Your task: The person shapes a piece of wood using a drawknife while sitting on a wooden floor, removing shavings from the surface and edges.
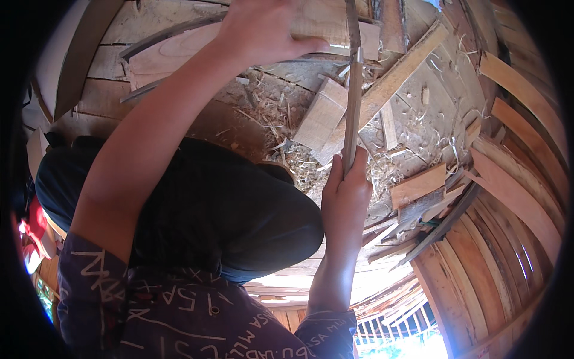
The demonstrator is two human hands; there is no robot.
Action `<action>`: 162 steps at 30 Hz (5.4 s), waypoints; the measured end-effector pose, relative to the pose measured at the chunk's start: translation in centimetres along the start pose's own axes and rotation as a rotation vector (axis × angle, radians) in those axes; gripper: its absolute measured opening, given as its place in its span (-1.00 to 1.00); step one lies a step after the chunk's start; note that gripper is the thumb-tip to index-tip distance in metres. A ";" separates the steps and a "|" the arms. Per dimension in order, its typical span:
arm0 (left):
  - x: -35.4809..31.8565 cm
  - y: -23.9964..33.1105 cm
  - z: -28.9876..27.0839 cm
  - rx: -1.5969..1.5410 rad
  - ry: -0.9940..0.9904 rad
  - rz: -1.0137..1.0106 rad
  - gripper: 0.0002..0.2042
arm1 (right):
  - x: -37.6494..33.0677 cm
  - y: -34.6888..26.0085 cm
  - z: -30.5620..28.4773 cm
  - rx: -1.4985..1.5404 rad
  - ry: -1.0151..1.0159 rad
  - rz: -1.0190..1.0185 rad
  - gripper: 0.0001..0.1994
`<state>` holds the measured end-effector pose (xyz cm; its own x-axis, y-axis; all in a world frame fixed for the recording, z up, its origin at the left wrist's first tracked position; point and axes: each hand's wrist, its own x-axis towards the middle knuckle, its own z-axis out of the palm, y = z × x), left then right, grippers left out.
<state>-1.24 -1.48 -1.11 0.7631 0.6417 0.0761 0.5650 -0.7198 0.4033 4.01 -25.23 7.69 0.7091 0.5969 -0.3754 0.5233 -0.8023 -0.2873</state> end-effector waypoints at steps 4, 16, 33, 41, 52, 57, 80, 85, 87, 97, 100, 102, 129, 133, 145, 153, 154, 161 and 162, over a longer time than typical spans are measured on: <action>1.1 -0.4 -0.6 -0.088 -0.131 -0.115 -0.29 | 2.5 0.6 1.7 0.039 0.014 -0.063 -0.85; 0.9 -0.5 0.8 0.032 -0.038 -0.055 -0.26 | 2.1 1.1 0.3 0.053 -0.017 -0.086 -0.87; 1.6 -0.2 -0.6 -0.088 -0.148 -0.177 -0.27 | 1.1 0.6 -0.9 0.054 -0.058 0.007 -0.87; 0.7 -0.2 -0.2 -0.036 -0.121 -0.048 -0.27 | 0.8 1.1 -0.5 0.006 -0.057 0.015 -0.79; 0.5 -0.4 0.4 -0.055 -0.068 -0.053 -0.31 | -1.3 0.3 -2.3 0.028 -0.126 0.195 -0.69; 1.2 -1.0 1.1 -0.022 -0.050 -0.020 -0.30 | 0.8 0.2 -1.4 0.036 -0.090 0.053 -0.79; 1.2 -0.2 0.3 -0.057 -0.099 -0.103 -0.32 | 1.5 1.9 -0.4 0.071 -0.103 0.063 -0.83; 1.2 -0.7 -0.2 -0.078 -0.140 -0.069 -0.29 | -5.2 3.4 -2.3 0.022 -0.081 0.094 -0.82; 0.9 -0.5 0.2 -0.062 -0.134 -0.073 -0.29 | -2.3 1.6 -2.0 0.024 -0.104 0.086 -0.80; 1.1 -0.5 -0.4 -0.093 -0.168 -0.076 -0.28 | -4.9 2.3 -3.3 -0.006 -0.139 0.169 -0.74; 1.2 -0.2 0.2 -0.082 -0.136 -0.084 -0.27 | 1.4 1.0 -0.3 0.053 -0.060 -0.011 -0.79; 1.0 -0.5 -0.1 -0.071 -0.152 -0.101 -0.26 | 2.9 0.7 0.4 0.066 -0.080 -0.009 -0.78; 2.0 -1.5 0.8 -0.013 -0.200 -0.034 -0.21 | -0.9 4.8 0.1 0.224 -0.021 0.031 -0.86; 0.9 -0.7 -0.3 0.031 -0.053 0.098 -0.34 | -6.6 4.5 -1.6 0.217 -0.064 0.087 -0.88; -5.3 1.2 -14.5 0.068 -0.130 0.089 -0.22 | -16.4 -1.7 -3.3 0.266 0.164 -0.057 -0.88; -12.9 -4.6 -19.7 -0.097 -0.229 -0.062 -0.30 | -21.1 -5.5 2.3 0.230 0.132 -0.135 -0.84; -13.7 -5.4 -19.6 -0.149 -0.208 -0.076 -0.30 | -21.4 -5.9 2.7 0.189 0.160 -0.146 -0.83; -17.1 -9.7 -17.8 -0.164 0.190 -0.033 -0.27 | -20.1 -6.2 4.3 0.113 0.223 -0.258 -0.81; -16.8 -9.2 -17.6 -0.165 0.219 -0.012 -0.26 | -20.4 -6.0 4.0 0.104 0.232 -0.248 -0.81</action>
<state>-24.81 -0.97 9.98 0.6608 0.7046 0.2585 0.5007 -0.6705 0.5475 -15.44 -32.56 13.53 0.6613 0.7462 -0.0768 0.6503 -0.6214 -0.4370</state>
